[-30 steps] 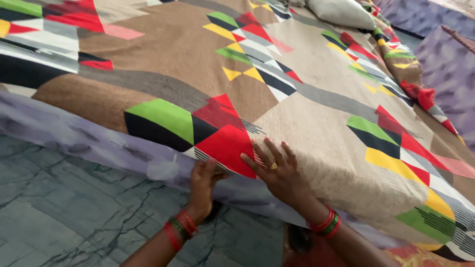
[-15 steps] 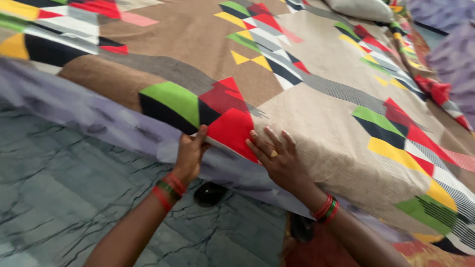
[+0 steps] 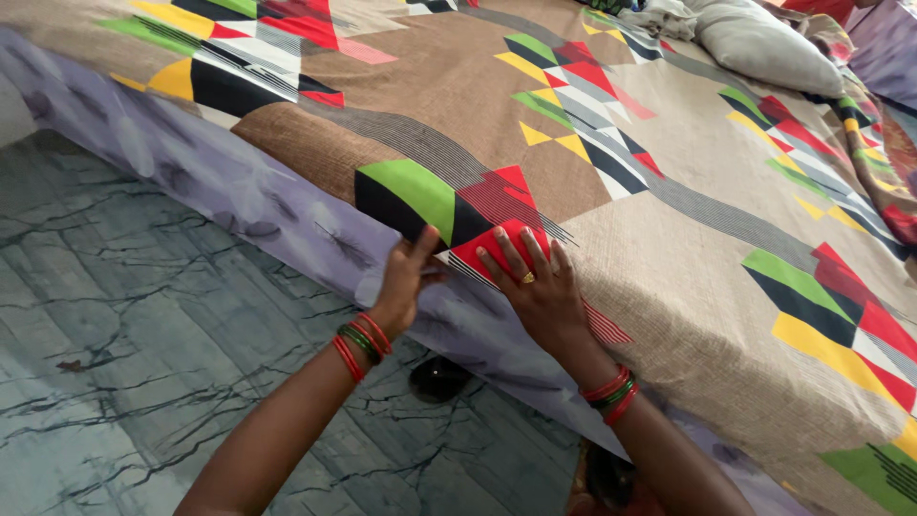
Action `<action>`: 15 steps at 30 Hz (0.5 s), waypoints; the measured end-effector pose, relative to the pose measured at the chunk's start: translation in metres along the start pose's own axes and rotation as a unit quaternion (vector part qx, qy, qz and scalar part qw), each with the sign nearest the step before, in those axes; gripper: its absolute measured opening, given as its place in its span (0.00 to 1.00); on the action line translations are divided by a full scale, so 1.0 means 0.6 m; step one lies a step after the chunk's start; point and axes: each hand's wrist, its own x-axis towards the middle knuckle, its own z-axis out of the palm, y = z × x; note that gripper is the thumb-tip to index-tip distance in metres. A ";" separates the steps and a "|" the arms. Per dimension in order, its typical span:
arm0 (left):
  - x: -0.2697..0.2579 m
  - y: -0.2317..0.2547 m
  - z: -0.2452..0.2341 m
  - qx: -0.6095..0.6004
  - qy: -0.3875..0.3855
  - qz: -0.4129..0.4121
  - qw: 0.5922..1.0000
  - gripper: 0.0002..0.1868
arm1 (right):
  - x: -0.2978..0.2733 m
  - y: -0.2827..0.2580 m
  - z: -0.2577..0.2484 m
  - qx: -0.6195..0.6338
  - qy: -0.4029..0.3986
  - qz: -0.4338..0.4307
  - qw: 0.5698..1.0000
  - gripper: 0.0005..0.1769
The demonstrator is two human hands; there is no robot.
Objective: The person folds a large, patterned bedspread on a bed. They repeatedly lift, fold, and smooth the fabric with both hands, working along the edges and corners to create neat folds.
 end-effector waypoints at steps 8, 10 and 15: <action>0.023 0.043 0.007 -0.073 0.052 0.031 0.995 0.23 | -0.019 0.000 0.013 0.086 -0.009 0.010 0.996 0.35; 0.023 0.026 -0.014 -0.028 0.033 0.029 0.999 0.22 | -0.020 0.000 0.011 0.059 -0.018 0.001 0.998 0.35; 0.043 -0.007 -0.029 -0.028 0.019 0.062 0.998 0.18 | -0.002 -0.003 -0.013 0.116 0.007 0.011 0.993 0.31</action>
